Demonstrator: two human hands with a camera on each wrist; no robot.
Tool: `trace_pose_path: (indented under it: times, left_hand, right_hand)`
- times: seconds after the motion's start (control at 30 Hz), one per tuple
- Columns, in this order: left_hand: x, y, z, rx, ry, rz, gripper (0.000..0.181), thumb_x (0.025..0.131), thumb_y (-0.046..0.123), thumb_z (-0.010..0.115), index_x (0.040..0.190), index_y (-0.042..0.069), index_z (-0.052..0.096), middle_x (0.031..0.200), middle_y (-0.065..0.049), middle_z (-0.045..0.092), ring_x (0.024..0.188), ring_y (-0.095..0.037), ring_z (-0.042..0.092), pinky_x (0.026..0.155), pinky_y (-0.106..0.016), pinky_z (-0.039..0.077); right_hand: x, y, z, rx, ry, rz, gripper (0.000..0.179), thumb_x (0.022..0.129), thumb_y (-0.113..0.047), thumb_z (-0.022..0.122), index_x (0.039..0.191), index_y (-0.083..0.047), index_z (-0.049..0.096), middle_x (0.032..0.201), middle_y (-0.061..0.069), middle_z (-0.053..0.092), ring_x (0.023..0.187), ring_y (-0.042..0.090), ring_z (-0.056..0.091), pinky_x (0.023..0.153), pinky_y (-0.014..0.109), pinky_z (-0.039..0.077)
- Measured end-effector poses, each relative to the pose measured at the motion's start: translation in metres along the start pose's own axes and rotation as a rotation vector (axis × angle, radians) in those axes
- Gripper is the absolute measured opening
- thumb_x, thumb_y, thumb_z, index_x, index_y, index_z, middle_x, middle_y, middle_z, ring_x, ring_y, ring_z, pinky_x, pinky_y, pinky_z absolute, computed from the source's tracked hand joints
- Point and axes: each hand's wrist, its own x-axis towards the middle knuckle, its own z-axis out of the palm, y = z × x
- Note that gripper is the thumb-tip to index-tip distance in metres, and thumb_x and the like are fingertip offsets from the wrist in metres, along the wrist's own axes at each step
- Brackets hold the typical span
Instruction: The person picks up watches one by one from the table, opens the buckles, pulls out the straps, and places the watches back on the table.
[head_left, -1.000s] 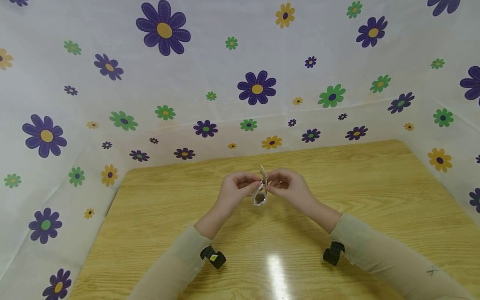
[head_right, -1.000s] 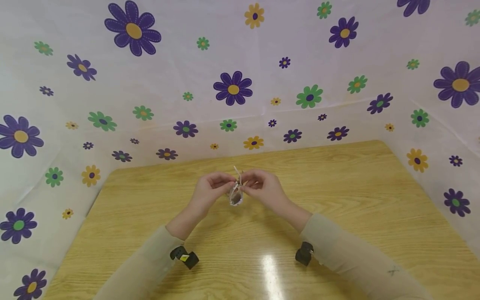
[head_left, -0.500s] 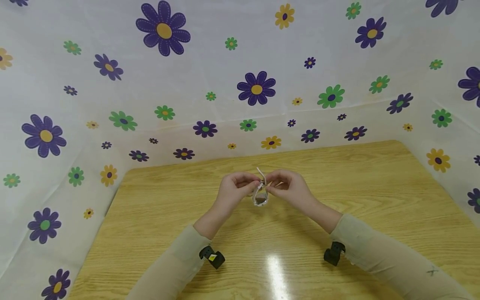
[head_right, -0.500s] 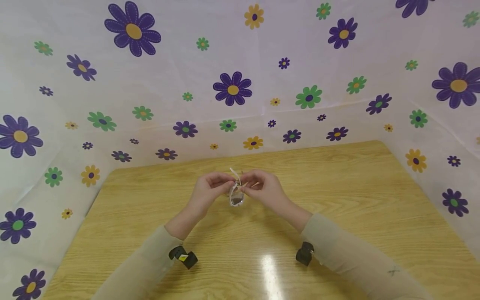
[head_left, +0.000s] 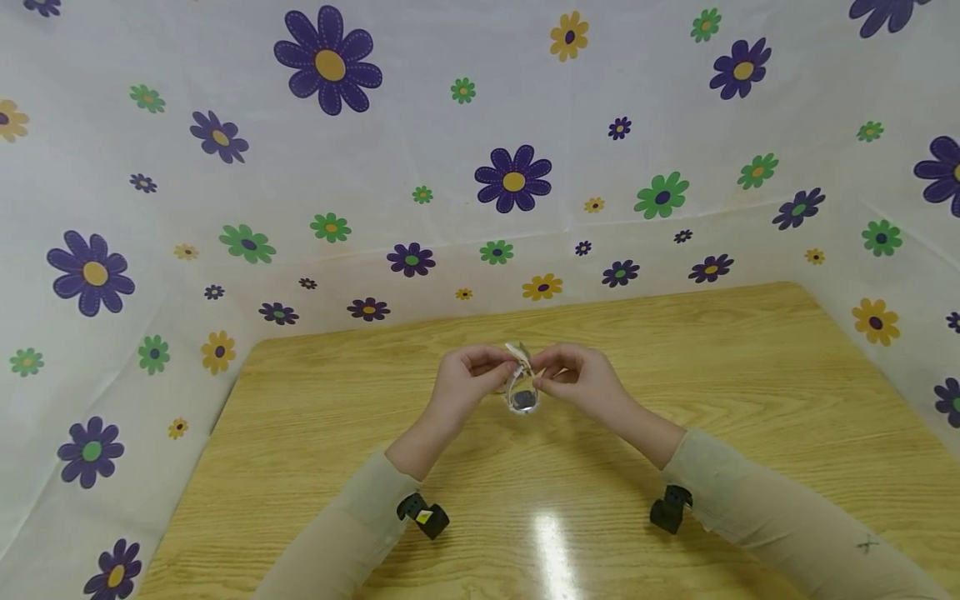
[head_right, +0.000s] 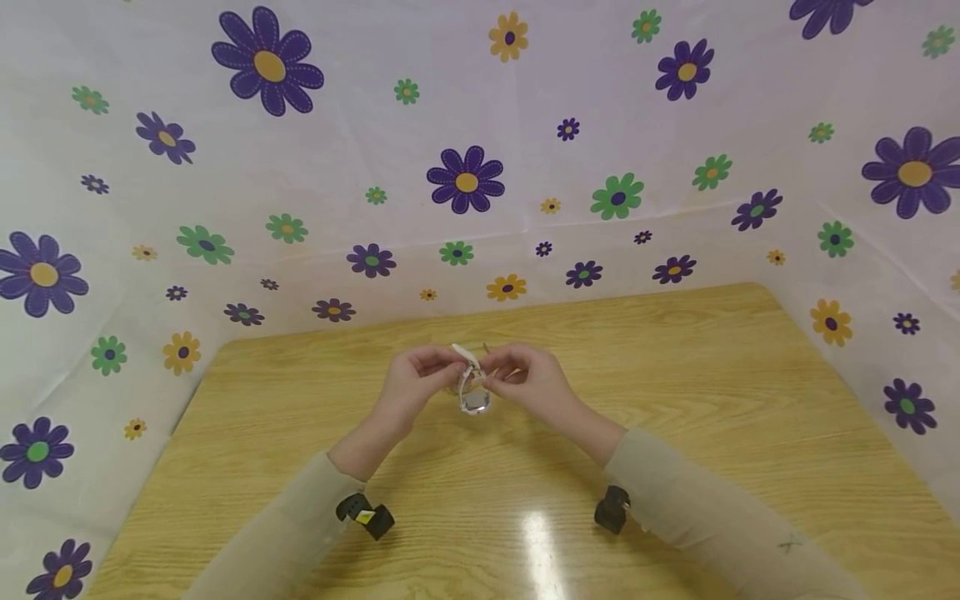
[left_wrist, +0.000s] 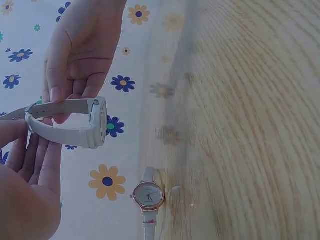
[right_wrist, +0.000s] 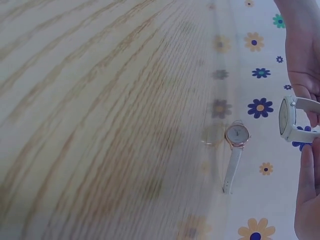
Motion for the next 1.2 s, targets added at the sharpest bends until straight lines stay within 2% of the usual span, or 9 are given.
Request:
trace_pose_path:
  times: [0.3,0.43,0.6,0.9,1.2]
  left_hand:
    - [0.000,0.001,0.000,0.004,0.021,-0.017,0.019,0.098,-0.002,0.071,0.112,-0.015,0.072,0.107,-0.015,0.080,0.087,-0.001,0.074,0.081,-0.022,0.063]
    - [0.001,0.002,0.001,-0.007,0.032,-0.024,0.017,0.098,-0.002,0.071,0.111,-0.014,0.072,0.103,-0.009,0.080,0.087,-0.001,0.074,0.081,-0.022,0.063]
    - [0.001,0.001,0.001,-0.033,0.034,-0.016,0.016,0.098,-0.005,0.070,0.109,-0.016,0.071,0.094,0.001,0.079,0.083,-0.001,0.074,0.073,-0.018,0.061]
    - [0.000,-0.002,-0.004,-0.023,0.040,-0.009,0.017,0.098,-0.003,0.072,0.110,-0.015,0.071,0.093,0.006,0.076,0.085,-0.001,0.073,0.081,-0.022,0.063]
    - [-0.002,-0.001,-0.005,-0.045,0.038,-0.004,0.018,0.099,-0.005,0.070,0.112,-0.017,0.069,0.091,0.009,0.076,0.084,-0.001,0.073,0.078,-0.018,0.062]
  right_hand:
    - [-0.001,0.004,-0.002,-0.009,0.000,-0.014,0.018,0.096,0.002,0.074,0.114,0.006,0.073,0.113,0.023,0.073,0.087,0.004,0.065,0.078,0.018,0.060]
    - [-0.002,0.006,-0.003,-0.013,0.007,-0.015,0.018,0.096,0.002,0.074,0.114,0.005,0.073,0.113,0.023,0.073,0.087,0.004,0.065,0.078,0.019,0.060]
    - [-0.002,0.007,-0.005,-0.010,0.013,-0.019,0.018,0.096,0.002,0.074,0.114,0.005,0.073,0.115,0.023,0.073,0.088,0.004,0.065,0.079,0.019,0.061]
    - [-0.003,0.010,-0.010,-0.017,0.025,0.000,0.018,0.096,0.004,0.073,0.114,0.006,0.072,0.114,0.025,0.073,0.088,0.004,0.066,0.077,0.017,0.060]
    - [-0.003,0.011,-0.012,-0.021,0.025,-0.002,0.019,0.097,0.003,0.073,0.116,0.006,0.071,0.113,0.025,0.074,0.088,0.003,0.066,0.077,0.017,0.060]
